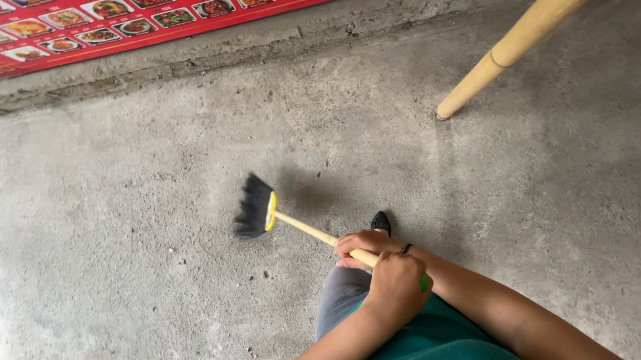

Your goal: The person sweeps a concrete floor with a broom, moving around tables and chairs. The person sweeps debris toward a corner and along the base of a wall with a menu board.

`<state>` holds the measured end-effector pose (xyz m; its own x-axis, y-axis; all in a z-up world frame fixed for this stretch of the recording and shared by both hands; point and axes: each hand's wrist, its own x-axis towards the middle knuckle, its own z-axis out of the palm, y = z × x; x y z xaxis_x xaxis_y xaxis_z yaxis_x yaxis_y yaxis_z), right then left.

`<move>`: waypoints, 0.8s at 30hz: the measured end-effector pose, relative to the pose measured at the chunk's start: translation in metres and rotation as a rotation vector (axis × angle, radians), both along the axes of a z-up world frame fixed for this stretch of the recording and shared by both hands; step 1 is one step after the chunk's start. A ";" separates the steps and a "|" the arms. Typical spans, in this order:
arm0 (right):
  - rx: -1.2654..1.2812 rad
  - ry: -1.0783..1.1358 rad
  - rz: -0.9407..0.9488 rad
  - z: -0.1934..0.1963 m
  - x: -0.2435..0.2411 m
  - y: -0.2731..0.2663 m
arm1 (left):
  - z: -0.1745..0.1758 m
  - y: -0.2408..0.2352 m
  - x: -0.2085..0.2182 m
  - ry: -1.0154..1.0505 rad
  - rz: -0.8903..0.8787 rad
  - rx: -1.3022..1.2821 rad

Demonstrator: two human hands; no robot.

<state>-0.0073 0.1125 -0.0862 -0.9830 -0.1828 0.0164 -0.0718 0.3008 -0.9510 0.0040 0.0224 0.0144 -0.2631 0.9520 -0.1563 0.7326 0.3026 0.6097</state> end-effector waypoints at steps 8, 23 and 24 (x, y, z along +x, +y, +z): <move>0.134 -0.038 -0.048 0.025 -0.005 0.026 | 0.058 0.012 -0.030 -0.226 -0.011 0.240; 0.145 -0.170 -0.724 -0.016 0.027 0.127 | 0.037 0.062 -0.092 -0.528 -0.232 0.506; 0.161 -0.152 -0.706 -0.026 0.025 0.128 | 0.029 0.066 -0.091 -0.511 -0.233 0.469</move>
<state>0.0177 0.2401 -0.1121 -0.8570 0.5049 -0.1026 0.3190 0.3636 -0.8752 -0.0873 0.0881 0.0432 -0.0488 0.9713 0.2327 0.3353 -0.2035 0.9199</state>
